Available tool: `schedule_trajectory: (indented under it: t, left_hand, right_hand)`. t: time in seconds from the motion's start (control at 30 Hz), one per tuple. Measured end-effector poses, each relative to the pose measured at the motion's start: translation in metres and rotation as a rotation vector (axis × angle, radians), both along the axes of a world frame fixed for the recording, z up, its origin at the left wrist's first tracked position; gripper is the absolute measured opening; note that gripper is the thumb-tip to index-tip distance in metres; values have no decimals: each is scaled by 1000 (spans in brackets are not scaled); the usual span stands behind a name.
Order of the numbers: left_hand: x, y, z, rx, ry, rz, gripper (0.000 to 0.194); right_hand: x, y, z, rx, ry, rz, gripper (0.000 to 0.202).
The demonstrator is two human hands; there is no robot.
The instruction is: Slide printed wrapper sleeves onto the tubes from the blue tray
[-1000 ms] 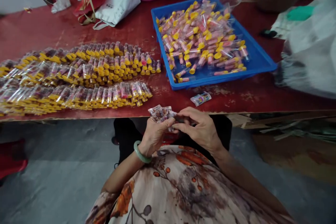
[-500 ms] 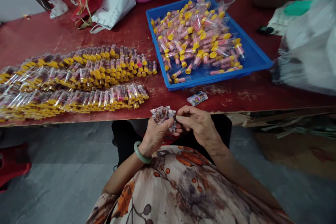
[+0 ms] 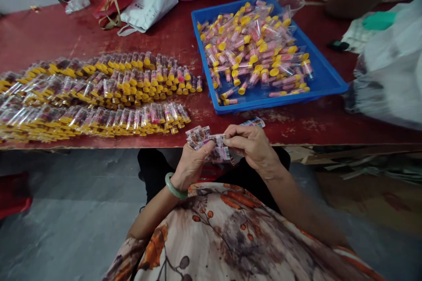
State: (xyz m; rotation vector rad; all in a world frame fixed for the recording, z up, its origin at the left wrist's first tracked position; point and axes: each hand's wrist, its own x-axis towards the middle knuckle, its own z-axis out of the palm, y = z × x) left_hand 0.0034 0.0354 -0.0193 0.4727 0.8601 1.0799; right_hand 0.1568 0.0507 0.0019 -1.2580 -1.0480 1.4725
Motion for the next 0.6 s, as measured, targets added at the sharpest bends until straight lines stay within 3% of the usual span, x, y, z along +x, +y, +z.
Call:
schedule_trajectory:
  t: [0.17, 0.3, 0.33, 0.4, 0.5, 0.6]
  left_hand:
    - [-3, 4, 7, -21, 34, -7, 33]
    - [-6, 5, 7, -77, 64, 49, 34]
    - [-6, 5, 7, -84, 67, 63, 34]
    - [-7, 5, 6, -93, 65, 77, 36]
    - [-8, 4, 5, -100, 66, 107, 40]
    - [-11, 3, 4, -98, 77, 131, 41]
  right_hand:
    - [10, 21, 6, 129, -233, 100, 16]
    - [38, 84, 9, 326, -1022, -20, 16]
    - [45, 104, 8, 304, -1142, 3, 16]
    - [56, 140, 5, 191, -1357, 222, 16]
    - [61, 173, -2, 117, -1443, 460, 18]
    - [59, 180, -6, 179, -1414, 479, 21]
